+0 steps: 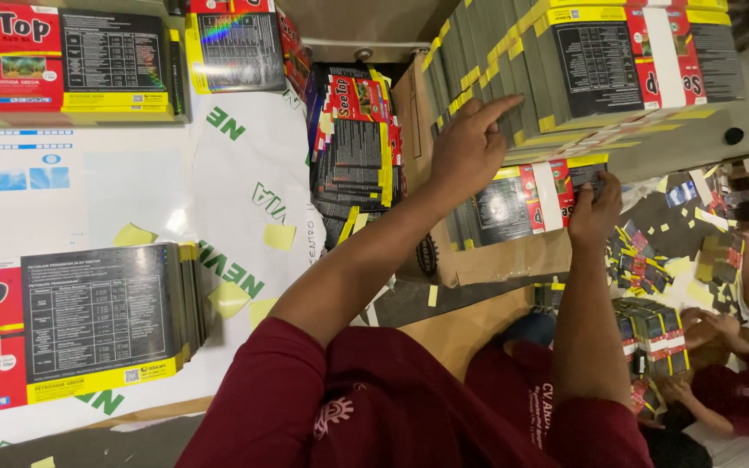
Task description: Bundling stacks of printed cards together using adhesive paper strips.
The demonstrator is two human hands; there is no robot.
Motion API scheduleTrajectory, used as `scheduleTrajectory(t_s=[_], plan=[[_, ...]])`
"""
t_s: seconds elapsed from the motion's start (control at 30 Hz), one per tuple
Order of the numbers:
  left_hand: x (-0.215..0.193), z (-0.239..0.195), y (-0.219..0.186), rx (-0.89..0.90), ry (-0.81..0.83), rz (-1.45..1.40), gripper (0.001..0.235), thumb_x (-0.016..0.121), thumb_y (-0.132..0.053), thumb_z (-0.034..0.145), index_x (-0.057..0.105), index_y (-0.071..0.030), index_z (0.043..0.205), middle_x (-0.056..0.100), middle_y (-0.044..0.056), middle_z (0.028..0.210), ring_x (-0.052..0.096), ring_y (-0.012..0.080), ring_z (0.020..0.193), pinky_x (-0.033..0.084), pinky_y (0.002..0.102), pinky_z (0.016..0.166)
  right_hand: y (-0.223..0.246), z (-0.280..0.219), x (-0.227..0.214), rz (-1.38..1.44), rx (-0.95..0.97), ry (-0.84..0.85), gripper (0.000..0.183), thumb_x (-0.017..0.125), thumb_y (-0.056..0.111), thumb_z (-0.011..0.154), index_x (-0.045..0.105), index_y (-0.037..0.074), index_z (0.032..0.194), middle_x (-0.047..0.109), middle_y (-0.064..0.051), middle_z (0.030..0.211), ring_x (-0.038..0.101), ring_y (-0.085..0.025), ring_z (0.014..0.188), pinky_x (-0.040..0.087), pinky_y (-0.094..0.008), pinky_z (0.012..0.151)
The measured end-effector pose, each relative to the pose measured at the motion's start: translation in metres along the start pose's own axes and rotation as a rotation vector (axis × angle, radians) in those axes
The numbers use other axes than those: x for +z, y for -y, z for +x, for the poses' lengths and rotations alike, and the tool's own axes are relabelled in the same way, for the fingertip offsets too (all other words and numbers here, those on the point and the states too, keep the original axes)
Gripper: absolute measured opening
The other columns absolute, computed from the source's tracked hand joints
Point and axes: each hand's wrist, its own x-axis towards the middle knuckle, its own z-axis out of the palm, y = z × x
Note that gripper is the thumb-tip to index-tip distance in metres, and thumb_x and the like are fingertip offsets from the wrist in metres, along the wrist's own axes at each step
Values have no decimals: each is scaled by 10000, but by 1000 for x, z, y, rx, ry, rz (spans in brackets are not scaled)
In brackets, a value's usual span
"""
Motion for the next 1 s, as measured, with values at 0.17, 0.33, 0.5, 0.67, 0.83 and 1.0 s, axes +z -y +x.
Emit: scheduleTrajectory(t_s=[0.17,0.33,0.5,0.67,0.83,1.0], plan=[[-6,4,-17,34,-28,-8,577,580,-24,859,629,-236,1393,560,60,904,621,220,833,535,367,771,5,-1,-3,10,6,-13,369,581,175,1044,563,26,1380,603,-224,1370,525,-441,1256,401,-530,1067],[-2,4,-18,114,-6,16,578,594,-18,863,631,-248,1392,547,60,906,622,213,851,528,370,790,17,0,-7,14,42,-10,378,583,194,1037,564,20,1372,597,-224,1377,518,-453,1225,402,-532,1040],[-10,3,-50,70,-57,-11,605,581,-15,863,602,-255,1418,536,52,907,617,199,790,532,343,720,2,-2,-3,10,-49,-42,363,579,181,1034,565,19,1359,602,-216,1369,534,-449,1258,403,-531,1075],[-5,-2,-54,268,-58,127,612,607,-23,882,587,-271,1441,527,43,931,604,206,836,514,352,763,17,-2,-10,41,41,-50,306,529,204,1086,586,21,1324,623,-208,1336,551,-446,1220,410,-533,1045],[-21,-38,-91,213,-76,148,604,582,-8,889,581,-238,1447,525,56,934,602,235,842,511,361,765,-8,3,-10,272,268,79,381,439,257,1113,586,36,1386,625,-213,1378,570,-375,1307,432,-460,1135],[-48,-110,-126,206,109,93,546,579,1,871,629,-177,1384,532,81,923,603,253,798,510,363,731,-56,9,4,828,366,140,620,448,355,1115,254,63,1626,309,-190,1696,363,-318,1533,289,-406,1248]])
